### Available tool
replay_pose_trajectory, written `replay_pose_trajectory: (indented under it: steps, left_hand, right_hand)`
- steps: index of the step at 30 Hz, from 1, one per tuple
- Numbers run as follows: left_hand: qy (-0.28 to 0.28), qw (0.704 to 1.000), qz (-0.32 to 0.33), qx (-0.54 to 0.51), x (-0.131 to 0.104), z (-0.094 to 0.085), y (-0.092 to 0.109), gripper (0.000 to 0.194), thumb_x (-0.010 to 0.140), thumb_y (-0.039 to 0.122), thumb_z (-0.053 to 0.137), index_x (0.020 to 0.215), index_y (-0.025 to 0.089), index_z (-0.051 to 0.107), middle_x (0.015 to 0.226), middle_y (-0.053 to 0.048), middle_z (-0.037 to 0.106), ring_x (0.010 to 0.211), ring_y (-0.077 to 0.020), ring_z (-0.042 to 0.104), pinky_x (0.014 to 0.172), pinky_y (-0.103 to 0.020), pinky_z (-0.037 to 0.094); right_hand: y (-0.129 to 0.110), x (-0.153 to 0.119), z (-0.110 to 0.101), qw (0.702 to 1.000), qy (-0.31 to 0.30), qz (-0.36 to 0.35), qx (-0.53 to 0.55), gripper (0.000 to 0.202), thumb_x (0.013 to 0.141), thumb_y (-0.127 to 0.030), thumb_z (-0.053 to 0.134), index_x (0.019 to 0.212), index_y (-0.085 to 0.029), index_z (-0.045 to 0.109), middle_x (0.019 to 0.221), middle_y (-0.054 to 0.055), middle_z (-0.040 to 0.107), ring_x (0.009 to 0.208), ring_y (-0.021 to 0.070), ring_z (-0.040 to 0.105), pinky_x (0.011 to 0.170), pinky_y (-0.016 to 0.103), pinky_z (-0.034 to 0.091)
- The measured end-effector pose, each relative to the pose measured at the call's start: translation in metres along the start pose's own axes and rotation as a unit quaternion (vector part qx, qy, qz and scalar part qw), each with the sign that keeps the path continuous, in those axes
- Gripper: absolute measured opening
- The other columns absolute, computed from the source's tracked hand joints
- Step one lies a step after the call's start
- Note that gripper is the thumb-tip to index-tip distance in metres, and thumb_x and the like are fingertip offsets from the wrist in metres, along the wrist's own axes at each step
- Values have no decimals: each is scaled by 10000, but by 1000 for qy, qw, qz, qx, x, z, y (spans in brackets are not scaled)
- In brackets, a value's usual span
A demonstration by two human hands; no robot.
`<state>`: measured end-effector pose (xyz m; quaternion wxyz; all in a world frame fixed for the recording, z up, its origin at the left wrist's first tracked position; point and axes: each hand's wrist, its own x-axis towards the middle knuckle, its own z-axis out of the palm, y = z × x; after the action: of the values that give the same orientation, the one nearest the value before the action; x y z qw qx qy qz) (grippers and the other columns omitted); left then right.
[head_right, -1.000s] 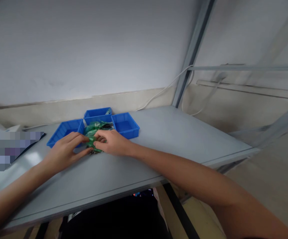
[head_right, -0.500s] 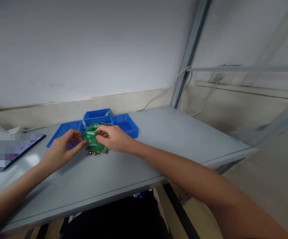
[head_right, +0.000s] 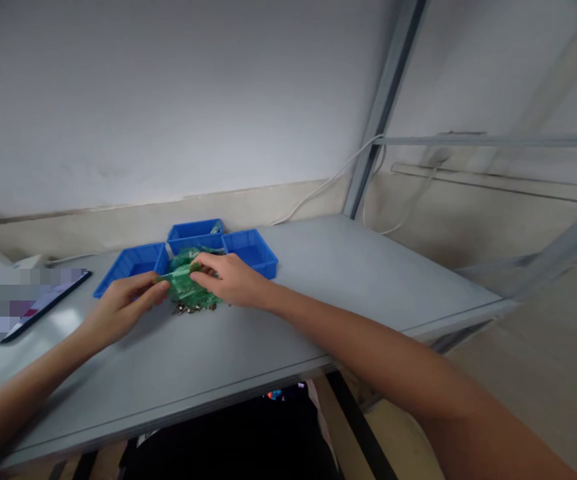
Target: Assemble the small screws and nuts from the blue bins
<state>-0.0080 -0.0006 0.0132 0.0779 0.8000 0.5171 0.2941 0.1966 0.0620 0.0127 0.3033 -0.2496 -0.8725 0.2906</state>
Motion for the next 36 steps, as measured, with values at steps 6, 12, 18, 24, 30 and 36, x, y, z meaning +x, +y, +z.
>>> replay_pose_trajectory:
  steps: [6,12,18,24,30,36]
  left_hand:
    - [-10,1000,2,-1,-1,1,-3,355,888,396,398,626,171,479,546,39,443,509,-99,435,480,-209,353]
    - [-60,998,24,-13,0,2,-1,319,895,383,386,683,173,499,604,29,482,545,-104,474,497,-209,386]
    - [-100,993,19,-52,-2,2,0,313,910,376,357,762,177,548,603,25,544,543,-115,513,513,-219,422]
    - [-145,975,-19,-166,-2,1,4,298,904,393,369,898,178,574,805,-34,645,674,-149,594,545,-237,491]
    - [-124,987,-13,-105,-1,4,2,294,879,402,416,776,180,579,660,2,600,597,-134,566,558,-242,470]
    - [-98,995,-16,-28,0,5,-3,405,869,435,409,656,177,638,519,12,573,478,-119,518,466,-219,391]
  right_hand:
    - [-1,-1,2,1000,7,-11,6,167,858,-292,437,865,-181,561,667,-21,542,587,98,468,570,238,339]
    - [-4,-3,1,999,5,-16,45,165,862,-304,442,864,-189,561,631,-36,506,578,97,445,563,233,339]
    - [-2,-4,6,995,-6,-11,103,176,860,-314,441,917,-188,550,725,-12,542,625,103,472,582,240,371]
    - [-4,-5,6,993,-18,-25,118,171,845,-285,455,924,-178,562,717,-10,532,613,99,461,554,232,363]
    - [-2,-5,6,993,-23,-41,105,173,804,-208,480,960,-186,550,854,7,574,710,113,516,636,249,400]
    - [5,-1,6,999,-15,-25,46,122,813,-248,483,889,-179,548,813,7,587,704,118,528,628,255,395]
